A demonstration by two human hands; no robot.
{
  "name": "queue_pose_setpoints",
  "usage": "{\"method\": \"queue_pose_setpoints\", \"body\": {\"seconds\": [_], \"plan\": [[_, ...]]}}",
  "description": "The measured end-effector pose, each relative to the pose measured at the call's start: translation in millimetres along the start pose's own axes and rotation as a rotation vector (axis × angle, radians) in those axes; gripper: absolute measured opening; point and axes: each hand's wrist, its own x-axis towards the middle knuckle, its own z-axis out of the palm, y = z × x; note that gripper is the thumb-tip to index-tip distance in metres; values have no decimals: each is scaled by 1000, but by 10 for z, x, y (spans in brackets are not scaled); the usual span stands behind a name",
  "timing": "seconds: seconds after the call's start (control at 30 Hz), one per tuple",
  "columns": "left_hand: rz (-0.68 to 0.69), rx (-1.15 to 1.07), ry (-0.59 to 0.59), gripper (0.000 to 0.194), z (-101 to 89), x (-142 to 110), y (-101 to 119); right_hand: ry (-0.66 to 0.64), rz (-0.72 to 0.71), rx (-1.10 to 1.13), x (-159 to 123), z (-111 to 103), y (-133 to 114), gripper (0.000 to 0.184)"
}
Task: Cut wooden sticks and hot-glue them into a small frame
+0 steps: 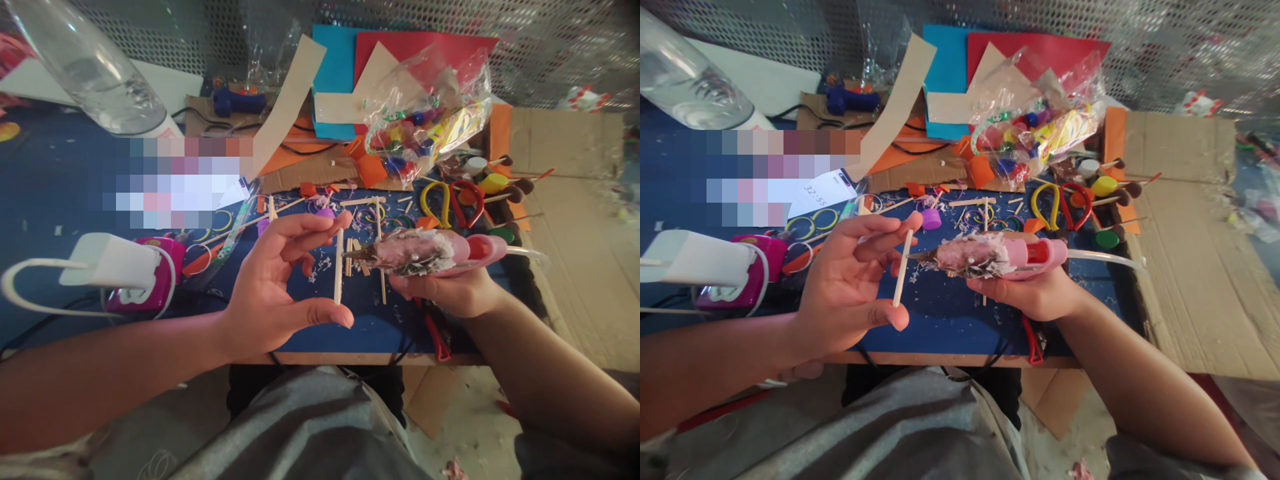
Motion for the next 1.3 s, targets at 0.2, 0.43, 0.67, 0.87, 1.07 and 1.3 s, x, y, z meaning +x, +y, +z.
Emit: {"method": "queue_pose_setpoints", "body": {"seconds": [0.2,0.43,0.67,0.87,1.07,1.3], "plan": [[-7,-3,-9,93,-10,-2,-6,-30,-29,-17,-26,-21,36,36],[12,-27,-23,94,-13,2,-4,-74,-109,-39,-20,-36,61,40],[43,-25,-35,96,-24,4,-41,-82,-151,-96,-34,-51,95,34],[38,-21,-34,91,-15,3,-31,-129,-213,-145,-3,-45,60,31],[45,-24,-32,93,-32,-13,-64,-137,-215,-131,6,-50,46,18],[15,0,-17,89,-29,-17,-32,-168,-207,-170,2,-71,20,12]]}}
